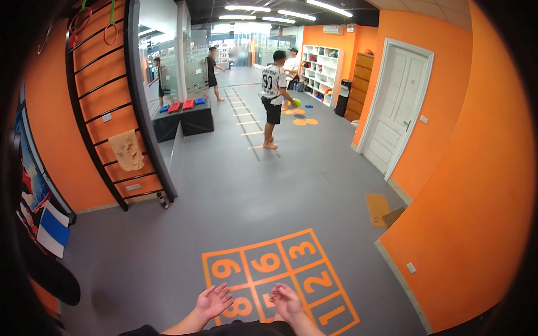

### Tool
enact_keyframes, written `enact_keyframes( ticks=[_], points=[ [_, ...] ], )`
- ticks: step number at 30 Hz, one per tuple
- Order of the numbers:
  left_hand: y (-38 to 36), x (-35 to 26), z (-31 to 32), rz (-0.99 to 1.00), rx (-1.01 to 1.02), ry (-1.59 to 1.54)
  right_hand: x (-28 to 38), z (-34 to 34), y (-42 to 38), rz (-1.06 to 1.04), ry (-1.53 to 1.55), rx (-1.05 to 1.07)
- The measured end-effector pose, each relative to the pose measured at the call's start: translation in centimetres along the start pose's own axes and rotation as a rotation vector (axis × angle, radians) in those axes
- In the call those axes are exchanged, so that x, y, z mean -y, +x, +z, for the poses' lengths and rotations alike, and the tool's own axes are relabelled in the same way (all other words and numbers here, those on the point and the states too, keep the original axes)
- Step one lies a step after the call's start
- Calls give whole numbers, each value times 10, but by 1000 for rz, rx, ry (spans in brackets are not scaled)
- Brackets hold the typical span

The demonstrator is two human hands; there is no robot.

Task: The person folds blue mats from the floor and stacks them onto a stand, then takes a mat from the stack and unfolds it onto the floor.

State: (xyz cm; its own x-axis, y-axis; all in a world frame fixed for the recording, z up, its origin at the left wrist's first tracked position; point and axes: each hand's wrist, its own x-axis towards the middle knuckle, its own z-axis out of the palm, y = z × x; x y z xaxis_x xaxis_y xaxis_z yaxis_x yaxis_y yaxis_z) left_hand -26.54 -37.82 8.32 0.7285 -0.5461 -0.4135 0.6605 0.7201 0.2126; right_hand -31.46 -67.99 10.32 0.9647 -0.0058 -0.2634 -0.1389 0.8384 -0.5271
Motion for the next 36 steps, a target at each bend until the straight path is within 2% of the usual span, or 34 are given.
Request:
enact_keyframes(
  ticks=[2, 3, 5, 6, 7, 8, 13, 15, 17, 23, 27, 29, 32, 36],
  points=[
    [5, 15, 14, 20, -13, 11, 14, -6, 28, 121, 90, 55],
    [11, 18, 23, 51, -30, 32, 23, -9, 43, 110, 92, 69],
    [23, 12, 47, 95, -43, 57, 37, -8, 73, 273, 114, 35],
    [26, 11, 56, 111, 83, -15, 43, -7, 88, 304, 143, 57],
    [29, 11, 61, 126, 206, -94, 48, -5, 102, 315, 138, 56],
    [38, 9, 57, 168, 245, -87, 55, 1, 116, 329, 151, 99],
    [58, -25, 36, 293, 239, -104, 73, 38, 179, 338, 128, 246],
    [65, -49, 35, 303, 238, -125, 68, 50, 201, 319, 156, 179],
    [72, -75, 49, 377, -65, -142, 58, 61, 220, 322, 170, 172],
    [121, -184, 35, 396, 24, -154, 29, 134, 265, 247, 76, 58],
    [136, -258, 45, 386, 73, -74, 9, 176, 318, 210, -3, 85],
    [140, -291, 40, 408, 102, -73, 0, 200, 341, 214, 53, 95],
    [132, -328, 34, 464, 84, -106, -17, 237, 364, 218, -17, 150],
    [117, -352, 17, 545, 18, -154, -46, 253, 399, 289, -51, 198]
  ],
)
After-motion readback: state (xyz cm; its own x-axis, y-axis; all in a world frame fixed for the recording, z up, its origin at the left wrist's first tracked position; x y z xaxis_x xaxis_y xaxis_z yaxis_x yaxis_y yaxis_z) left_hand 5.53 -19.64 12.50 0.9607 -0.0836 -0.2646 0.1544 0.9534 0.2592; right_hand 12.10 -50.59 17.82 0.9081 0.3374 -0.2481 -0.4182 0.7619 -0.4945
